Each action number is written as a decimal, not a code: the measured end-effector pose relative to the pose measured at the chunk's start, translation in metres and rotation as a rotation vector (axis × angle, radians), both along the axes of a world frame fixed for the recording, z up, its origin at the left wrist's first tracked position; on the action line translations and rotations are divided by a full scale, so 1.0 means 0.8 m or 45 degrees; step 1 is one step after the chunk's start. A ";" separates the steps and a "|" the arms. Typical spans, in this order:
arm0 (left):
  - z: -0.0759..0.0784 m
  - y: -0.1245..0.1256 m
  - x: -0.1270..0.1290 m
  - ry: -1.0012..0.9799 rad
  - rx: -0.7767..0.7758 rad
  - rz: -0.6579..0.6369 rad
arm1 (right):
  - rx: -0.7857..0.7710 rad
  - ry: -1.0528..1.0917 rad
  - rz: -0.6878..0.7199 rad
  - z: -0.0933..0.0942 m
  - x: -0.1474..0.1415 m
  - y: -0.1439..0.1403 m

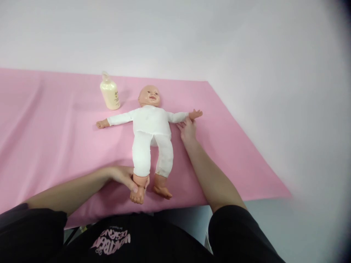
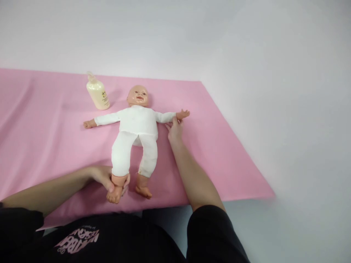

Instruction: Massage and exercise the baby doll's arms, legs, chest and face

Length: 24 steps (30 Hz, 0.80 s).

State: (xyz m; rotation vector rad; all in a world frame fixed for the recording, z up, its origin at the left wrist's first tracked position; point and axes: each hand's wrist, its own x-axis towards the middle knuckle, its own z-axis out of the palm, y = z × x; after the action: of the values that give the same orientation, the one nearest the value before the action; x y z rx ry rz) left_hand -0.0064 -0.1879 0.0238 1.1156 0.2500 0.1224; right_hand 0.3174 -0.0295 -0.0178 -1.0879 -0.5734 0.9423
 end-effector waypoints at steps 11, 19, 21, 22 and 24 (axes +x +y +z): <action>-0.019 0.019 -0.004 -0.516 -0.450 0.028 | 0.461 -0.624 0.079 0.016 -0.026 -0.024; -0.003 0.017 0.002 -0.325 -0.532 0.463 | 0.770 -1.225 0.409 0.026 -0.054 -0.051; 0.006 0.016 0.006 -0.282 -0.534 0.541 | 0.828 -1.357 0.422 0.029 -0.055 -0.053; 0.009 0.015 0.008 -0.277 -0.538 0.570 | 0.841 -1.422 0.430 0.031 -0.054 -0.053; 0.012 0.015 0.011 -0.282 -0.546 0.612 | 0.857 -1.531 0.445 0.032 -0.054 -0.053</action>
State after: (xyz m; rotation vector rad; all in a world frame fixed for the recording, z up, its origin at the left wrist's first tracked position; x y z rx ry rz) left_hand 0.0022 -0.1763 0.0335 0.5931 0.3244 0.5891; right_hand 0.2740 -0.0719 0.0075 -0.8402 -1.9521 0.2097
